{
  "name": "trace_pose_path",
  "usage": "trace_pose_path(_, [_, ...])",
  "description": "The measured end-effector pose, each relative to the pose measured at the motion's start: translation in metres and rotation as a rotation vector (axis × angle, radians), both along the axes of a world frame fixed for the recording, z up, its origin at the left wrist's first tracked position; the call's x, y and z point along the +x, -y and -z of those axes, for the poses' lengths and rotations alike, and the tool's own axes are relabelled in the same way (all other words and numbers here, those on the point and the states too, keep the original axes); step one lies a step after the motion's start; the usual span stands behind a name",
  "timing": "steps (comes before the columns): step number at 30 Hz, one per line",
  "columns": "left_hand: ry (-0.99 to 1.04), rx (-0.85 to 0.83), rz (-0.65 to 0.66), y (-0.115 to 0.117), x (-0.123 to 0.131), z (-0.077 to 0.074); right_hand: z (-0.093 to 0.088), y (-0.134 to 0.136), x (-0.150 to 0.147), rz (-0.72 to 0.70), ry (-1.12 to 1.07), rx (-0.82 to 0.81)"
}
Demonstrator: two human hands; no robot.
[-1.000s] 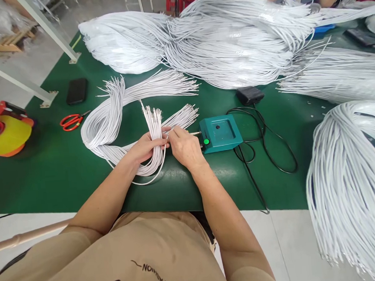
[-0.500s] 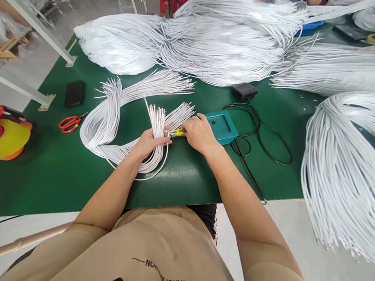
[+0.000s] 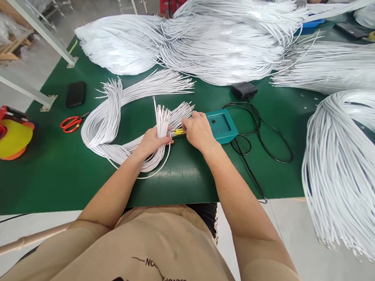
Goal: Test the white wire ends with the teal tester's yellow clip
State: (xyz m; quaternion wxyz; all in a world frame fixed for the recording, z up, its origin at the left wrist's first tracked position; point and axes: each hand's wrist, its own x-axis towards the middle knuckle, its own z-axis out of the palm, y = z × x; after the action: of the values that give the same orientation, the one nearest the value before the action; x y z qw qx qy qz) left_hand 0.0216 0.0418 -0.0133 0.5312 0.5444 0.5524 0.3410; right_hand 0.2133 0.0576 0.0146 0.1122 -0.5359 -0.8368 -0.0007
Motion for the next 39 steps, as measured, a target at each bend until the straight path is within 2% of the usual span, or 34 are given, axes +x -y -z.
trace_pose_path(3, [-0.069, 0.04, 0.023, -0.001, -0.001, 0.001, -0.003, 0.003, 0.001, -0.017, 0.027, -0.022])
trace_pose_path(5, [-0.08, 0.052, 0.032, -0.001, -0.002, 0.002, -0.004, 0.008, 0.004, -0.001, 0.032, 0.023])
trace_pose_path(8, [-0.065, 0.031, 0.044, 0.0, -0.003, 0.0, 0.0, 0.016, 0.012, 0.173, 0.013, 0.18])
trace_pose_path(10, [-0.058, 0.001, 0.044, 0.001, -0.003, -0.003, 0.006, 0.019, 0.017, 0.293, 0.009, 0.225])
trace_pose_path(13, [-0.032, -0.038, 0.029, 0.002, -0.005, -0.006, 0.013, 0.017, 0.022, 0.326, 0.018, 0.209])
trace_pose_path(16, [0.039, -0.052, 0.003, 0.004, -0.009, -0.006, 0.009, 0.02, 0.016, 0.321, -0.014, 0.226])
trace_pose_path(19, [0.12, -0.038, -0.021, 0.007, -0.015, -0.004, -0.002, 0.038, -0.003, 0.185, -0.145, 0.207])
trace_pose_path(21, [0.156, 0.002, -0.029, 0.01, -0.017, -0.004, -0.006, 0.057, -0.021, -0.057, -0.225, 0.14])
trace_pose_path(23, [0.215, 0.034, -0.018, 0.012, -0.018, -0.005, -0.005, 0.076, -0.038, -0.312, -0.192, 0.102])
trace_pose_path(25, [0.297, 0.036, -0.006, 0.014, -0.017, -0.005, 0.0, 0.088, -0.05, -0.416, -0.096, 0.119])
trace_pose_path(28, [0.376, 0.015, -0.004, 0.015, -0.016, -0.005, 0.009, 0.097, -0.057, -0.411, -0.023, 0.122])
trace_pose_path(32, [0.383, -0.023, 0.007, 0.015, -0.016, -0.007, 0.017, 0.103, -0.062, -0.356, -0.057, 0.072])
trace_pose_path(34, [0.391, -0.048, 0.007, 0.015, -0.016, -0.009, 0.016, 0.108, -0.064, -0.297, -0.156, -0.041])
trace_pose_path(36, [0.426, -0.082, -0.009, 0.015, -0.016, -0.009, 0.011, 0.111, -0.063, -0.235, -0.282, -0.229])
trace_pose_path(39, [0.476, -0.133, -0.029, 0.015, -0.016, -0.007, -0.005, 0.102, -0.053, -0.238, -0.368, -0.438])
